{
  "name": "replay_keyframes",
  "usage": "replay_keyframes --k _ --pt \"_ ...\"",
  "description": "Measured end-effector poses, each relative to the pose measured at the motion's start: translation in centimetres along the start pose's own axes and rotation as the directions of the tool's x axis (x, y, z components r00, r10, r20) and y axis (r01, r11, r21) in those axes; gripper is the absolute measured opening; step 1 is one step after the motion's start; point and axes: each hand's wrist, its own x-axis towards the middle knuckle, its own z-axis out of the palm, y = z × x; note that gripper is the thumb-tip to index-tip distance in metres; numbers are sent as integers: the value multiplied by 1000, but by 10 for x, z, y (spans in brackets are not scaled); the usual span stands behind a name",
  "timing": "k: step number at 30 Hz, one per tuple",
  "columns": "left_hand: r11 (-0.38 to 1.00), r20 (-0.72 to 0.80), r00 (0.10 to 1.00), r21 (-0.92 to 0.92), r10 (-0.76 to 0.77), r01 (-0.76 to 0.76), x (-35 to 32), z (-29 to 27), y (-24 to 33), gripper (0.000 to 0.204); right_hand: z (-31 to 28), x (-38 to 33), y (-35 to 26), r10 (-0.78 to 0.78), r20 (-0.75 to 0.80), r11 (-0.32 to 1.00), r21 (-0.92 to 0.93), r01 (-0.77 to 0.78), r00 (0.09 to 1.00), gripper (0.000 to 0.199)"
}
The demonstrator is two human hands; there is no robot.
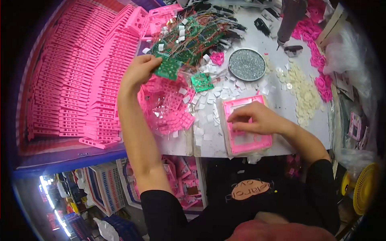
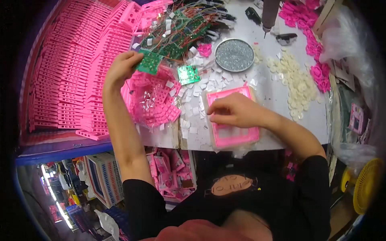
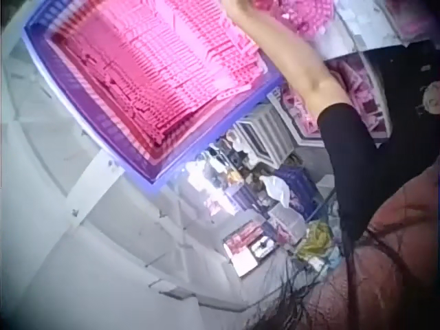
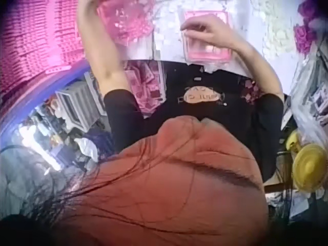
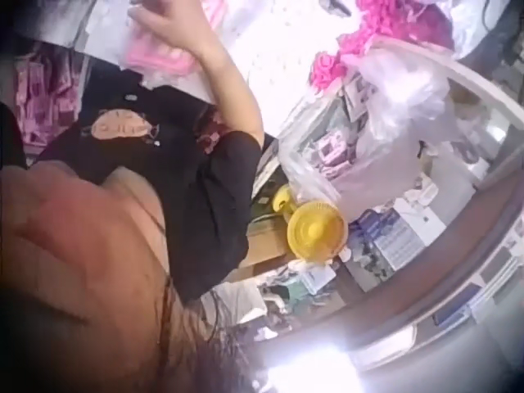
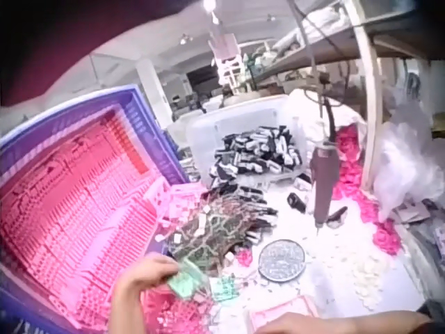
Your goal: The recorder is assembling components for a toy cash register, including installing internal circuit boards and plastic gears using a specialized assembly tool.
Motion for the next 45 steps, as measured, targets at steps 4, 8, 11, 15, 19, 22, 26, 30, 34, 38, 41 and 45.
replay_keyframes --k 4,8,11,15,19,22,26,30,34,38,41,45 --pt "893 -335 834 267 439 -363 -48 22 7 15 -8 -2 -1 86 -16 951 301 -77 996 32" --pt "583 -283 548 632 787 -511 -96 108 2 25 8 22 -18 177 -54 558 828 -55 983 45" --pt "718 -249 685 388 685 -577 -152 154 -7 33 24 29 -20 229 -89 346 938 4 969 47" --pt "770 -557 758 -299 339 -564 -178 182 -48 46 15 12 -17 154 -69 598 801 -37 986 47" --pt "558 -87 977 -810 192 -181 -157 187 -48 39 22 -3 -19 83 -41 809 587 -43 996 44" --pt "583 -171 969 -775 177 -244 -153 185 -47 38 18 -16 -8 14 -241 860 499 111 970 34" --pt "397 -194 974 -889 121 -226 -151 195 -57 37 14 -32 -3 231 -355 758 649 60 906 25" --pt "240 -48 989 -967 138 -81 -152 209 -57 46 20 -26 7 434 -276 599 800 -46 858 24" --pt "182 12 985 -983 170 -20 -151 220 -50 48 28 -12 24 492 -42 379 909 -171 869 23" --pt "184 -6 975 -982 222 -48 -147 218 -55 46 26 -11 31 475 -123 388 918 -83 871 24" --pt "189 42 961 -982 273 -11 -151 220 -58 42 27 -11 35 380 53 454 859 -237 923 23" --pt "332 -42 966 -934 256 -129 -154 221 -52 39 14 -17 5 451 59 666 642 -379 891 24"
